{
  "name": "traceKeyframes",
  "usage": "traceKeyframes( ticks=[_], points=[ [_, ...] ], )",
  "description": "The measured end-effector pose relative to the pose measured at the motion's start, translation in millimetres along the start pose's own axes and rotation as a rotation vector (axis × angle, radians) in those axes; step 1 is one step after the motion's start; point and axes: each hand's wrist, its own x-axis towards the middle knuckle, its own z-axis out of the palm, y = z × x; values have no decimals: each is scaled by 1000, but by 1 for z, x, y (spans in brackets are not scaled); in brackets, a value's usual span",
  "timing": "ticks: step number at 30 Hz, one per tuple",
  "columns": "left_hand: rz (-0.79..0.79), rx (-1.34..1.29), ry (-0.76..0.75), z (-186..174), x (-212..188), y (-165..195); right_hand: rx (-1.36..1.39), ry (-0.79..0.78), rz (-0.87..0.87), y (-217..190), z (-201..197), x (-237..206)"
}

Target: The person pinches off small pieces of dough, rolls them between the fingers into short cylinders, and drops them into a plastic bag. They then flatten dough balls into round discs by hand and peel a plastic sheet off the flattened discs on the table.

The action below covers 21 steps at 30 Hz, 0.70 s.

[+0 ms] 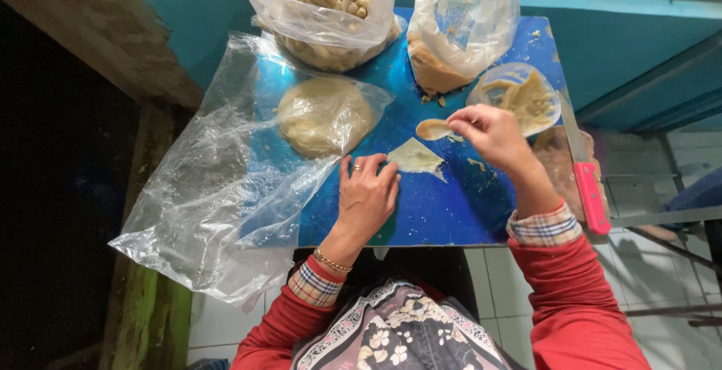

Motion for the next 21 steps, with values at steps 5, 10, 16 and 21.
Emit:
traceKeyframes(
  ticks=[5,10,16,21],
  points=[
    [-11,13,-54,-2,-2,1,-441,90,-323,-27,23,-40],
    [-8,32,-67,-5,-2,4,-622,134,-511,-41,25,-59],
    [-15,17,-80,-8,-1,8,-743,91,-639,-58,24,-64],
    [-19,13,-75,-8,-2,10,-615,254,-581,-63,9,-47]
  ],
)
